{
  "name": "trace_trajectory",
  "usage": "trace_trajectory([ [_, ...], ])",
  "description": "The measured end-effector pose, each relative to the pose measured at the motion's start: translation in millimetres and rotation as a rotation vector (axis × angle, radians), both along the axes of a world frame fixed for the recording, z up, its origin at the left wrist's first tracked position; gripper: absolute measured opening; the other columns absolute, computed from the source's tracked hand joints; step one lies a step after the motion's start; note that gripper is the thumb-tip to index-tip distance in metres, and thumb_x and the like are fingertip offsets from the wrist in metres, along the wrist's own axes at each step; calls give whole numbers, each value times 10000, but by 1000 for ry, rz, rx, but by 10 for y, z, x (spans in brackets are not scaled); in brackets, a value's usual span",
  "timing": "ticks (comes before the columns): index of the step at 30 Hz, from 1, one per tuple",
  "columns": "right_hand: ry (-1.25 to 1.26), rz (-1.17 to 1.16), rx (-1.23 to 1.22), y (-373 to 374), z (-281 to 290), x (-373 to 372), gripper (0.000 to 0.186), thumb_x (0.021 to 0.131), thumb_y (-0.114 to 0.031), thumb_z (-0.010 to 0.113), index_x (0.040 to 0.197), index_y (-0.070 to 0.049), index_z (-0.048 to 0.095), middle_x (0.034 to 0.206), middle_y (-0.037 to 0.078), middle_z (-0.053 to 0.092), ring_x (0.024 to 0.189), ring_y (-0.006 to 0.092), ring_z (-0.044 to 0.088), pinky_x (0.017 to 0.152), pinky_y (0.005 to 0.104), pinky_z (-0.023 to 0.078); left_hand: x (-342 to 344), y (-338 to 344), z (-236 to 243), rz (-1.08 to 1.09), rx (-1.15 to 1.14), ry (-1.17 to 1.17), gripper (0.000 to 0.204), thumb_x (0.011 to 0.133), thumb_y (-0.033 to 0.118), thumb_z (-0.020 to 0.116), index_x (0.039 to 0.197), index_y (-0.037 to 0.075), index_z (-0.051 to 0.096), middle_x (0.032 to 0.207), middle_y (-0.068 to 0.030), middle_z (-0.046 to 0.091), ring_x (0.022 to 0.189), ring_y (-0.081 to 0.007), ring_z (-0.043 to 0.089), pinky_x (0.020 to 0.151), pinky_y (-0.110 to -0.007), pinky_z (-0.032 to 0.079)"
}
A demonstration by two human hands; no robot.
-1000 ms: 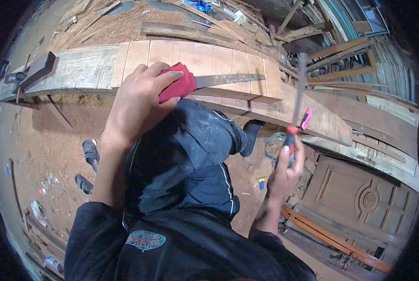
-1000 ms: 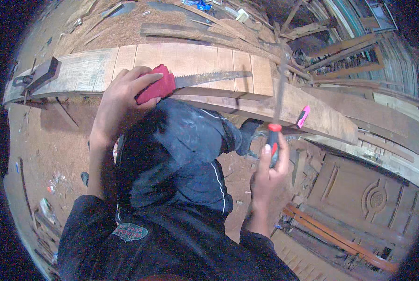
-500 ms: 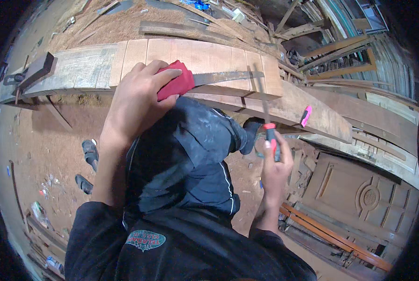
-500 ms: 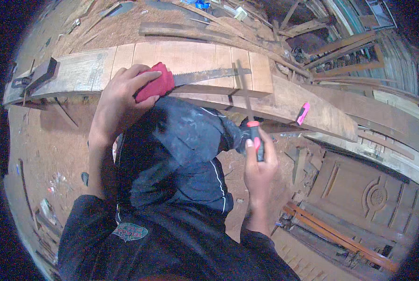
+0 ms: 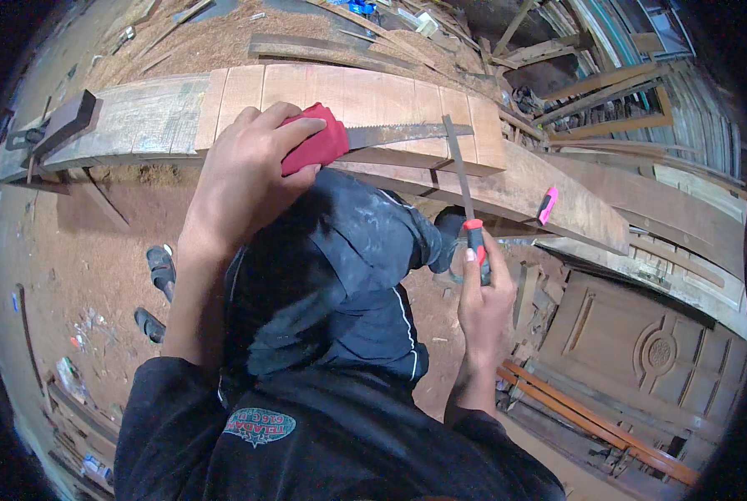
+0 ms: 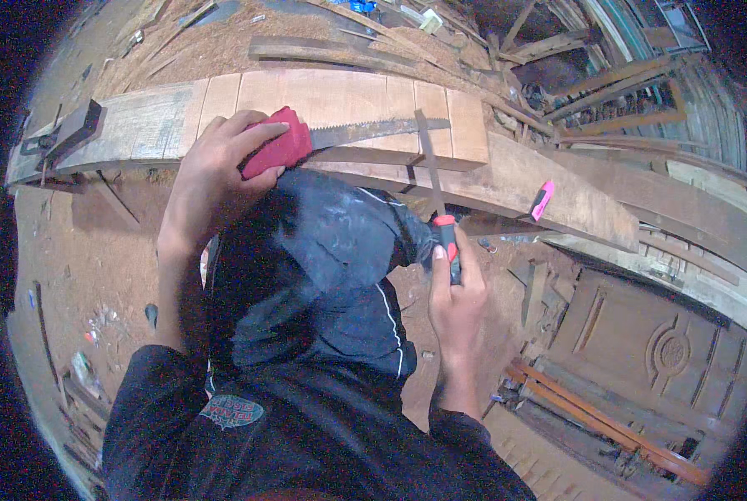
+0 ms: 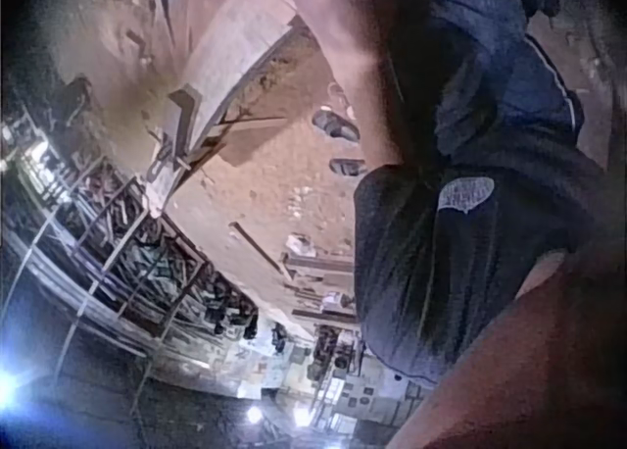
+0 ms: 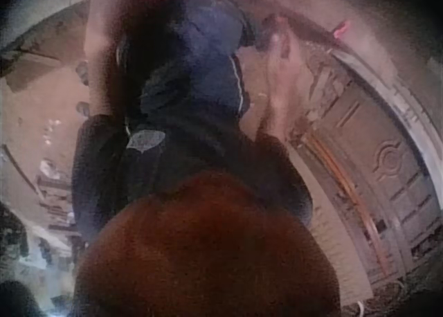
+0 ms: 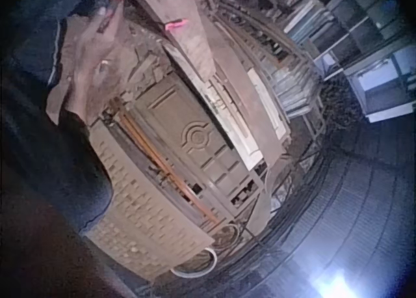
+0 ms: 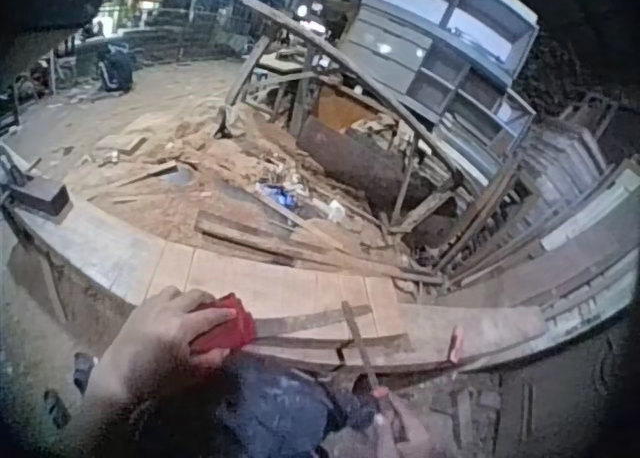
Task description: The person saws a piece of timber using a handsaw. They hold the wood steady with one hand while making multiple cuts across its width.
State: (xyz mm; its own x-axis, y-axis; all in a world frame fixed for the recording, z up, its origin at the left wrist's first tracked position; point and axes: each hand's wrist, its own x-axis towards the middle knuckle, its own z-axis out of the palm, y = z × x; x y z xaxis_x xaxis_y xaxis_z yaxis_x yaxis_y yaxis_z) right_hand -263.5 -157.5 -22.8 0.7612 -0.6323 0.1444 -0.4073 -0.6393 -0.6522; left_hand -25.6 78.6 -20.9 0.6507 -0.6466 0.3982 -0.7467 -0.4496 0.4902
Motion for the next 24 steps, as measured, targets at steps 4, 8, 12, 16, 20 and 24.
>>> trace_trajectory([
  [4,-95,-69,34,24,198,8,415,1037,-202,595,1397,3,598,1281,176,680,1158,235,653,993,361,495,5,9,3,5,28,29,439,748,117,807,1171,58,705,1165,-138,676,1024,-374,638,918,-444,539],
  [8,-120,-167,-11,14,169,-57,447,1048,-239,580,1434,-14,562,1265,167,674,1142,230,651,982,352,495,5,6,0,4,9,23,449,744,118,816,1174,59,703,1161,-134,677,1015,-371,638,914,-445,541],
  [12,31,-99,55,86,35,32,431,1033,-204,604,1403,16,593,1231,209,701,1112,245,687,964,359,515,-2,9,-5,8,32,13,450,743,117,817,1175,63,702,1158,-127,677,1007,-367,639,909,-442,542],
  [16,23,-42,87,74,-56,10,396,1012,-160,637,1346,51,631,1187,217,726,1094,246,697,966,356,514,6,-5,13,4,24,6,450,738,117,817,1171,63,703,1153,-124,678,1001,-364,641,904,-439,544],
  [20,-50,-32,45,54,69,7,394,1015,-156,630,1346,57,621,1246,196,699,1141,248,669,981,355,498,-4,20,-39,13,17,21,452,736,113,815,1169,56,702,1149,-131,678,999,-365,641,903,-441,543],
  [24,-204,-96,45,-6,122,-20,408,1023,-172,625,1361,54,599,1263,187,676,1138,236,649,996,371,489,-3,5,-4,2,-5,21,452,737,114,814,1171,54,702,1152,-134,677,1003,-366,640,905,-445,542],
])
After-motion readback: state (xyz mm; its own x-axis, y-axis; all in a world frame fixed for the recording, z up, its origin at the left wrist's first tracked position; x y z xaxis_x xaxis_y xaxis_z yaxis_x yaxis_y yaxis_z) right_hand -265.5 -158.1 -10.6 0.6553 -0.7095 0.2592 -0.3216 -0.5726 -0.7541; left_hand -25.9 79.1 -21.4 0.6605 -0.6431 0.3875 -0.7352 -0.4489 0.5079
